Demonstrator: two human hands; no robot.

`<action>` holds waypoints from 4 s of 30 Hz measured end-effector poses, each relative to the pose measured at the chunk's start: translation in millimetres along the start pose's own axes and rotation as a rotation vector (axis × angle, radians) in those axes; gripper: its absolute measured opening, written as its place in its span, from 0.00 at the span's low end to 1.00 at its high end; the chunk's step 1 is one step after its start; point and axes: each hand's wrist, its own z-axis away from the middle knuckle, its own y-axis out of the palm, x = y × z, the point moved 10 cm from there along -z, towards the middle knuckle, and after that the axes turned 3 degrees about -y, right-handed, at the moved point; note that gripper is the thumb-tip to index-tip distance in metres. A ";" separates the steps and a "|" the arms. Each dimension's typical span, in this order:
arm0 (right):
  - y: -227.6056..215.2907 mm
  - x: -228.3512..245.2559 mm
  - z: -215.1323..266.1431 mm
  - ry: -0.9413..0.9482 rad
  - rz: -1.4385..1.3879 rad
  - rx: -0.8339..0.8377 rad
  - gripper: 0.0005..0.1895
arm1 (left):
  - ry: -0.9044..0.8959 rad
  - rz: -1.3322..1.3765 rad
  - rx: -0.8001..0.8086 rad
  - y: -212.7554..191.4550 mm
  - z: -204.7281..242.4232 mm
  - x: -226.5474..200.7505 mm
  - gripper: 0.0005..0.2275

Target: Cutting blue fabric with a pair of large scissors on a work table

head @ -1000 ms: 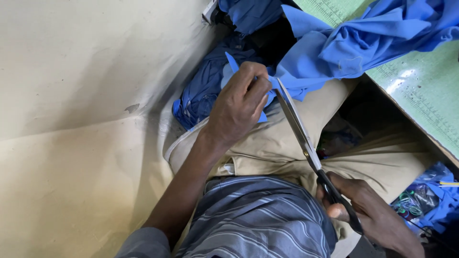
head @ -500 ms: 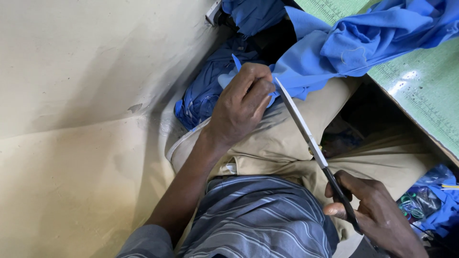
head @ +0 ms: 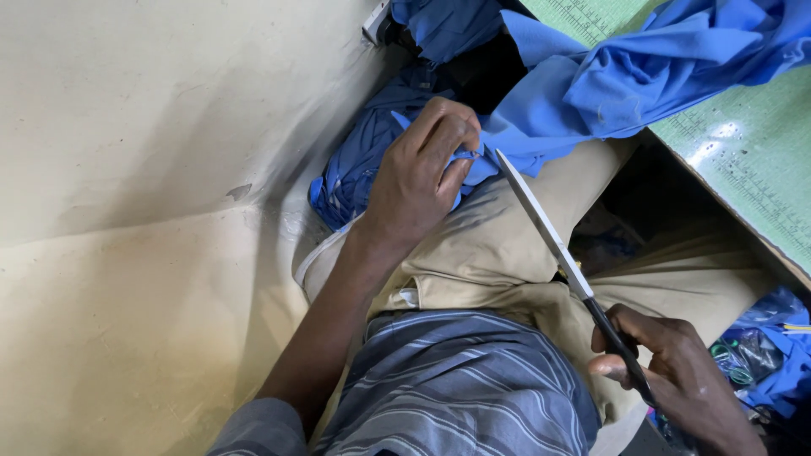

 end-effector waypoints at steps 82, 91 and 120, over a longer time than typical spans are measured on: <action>26.0 -17.0 43.7 0.153 -0.540 -0.379 0.26 | 0.144 -0.469 0.048 96.7 -31.3 -18.7 0.22; 41.9 2.1 6.9 0.055 -0.115 0.001 0.25 | -0.027 0.101 0.132 66.0 -32.9 -34.2 0.02; -6.2 -14.5 16.5 0.026 -0.169 -0.018 0.27 | 0.278 -0.179 -0.184 47.7 -10.8 -32.0 0.13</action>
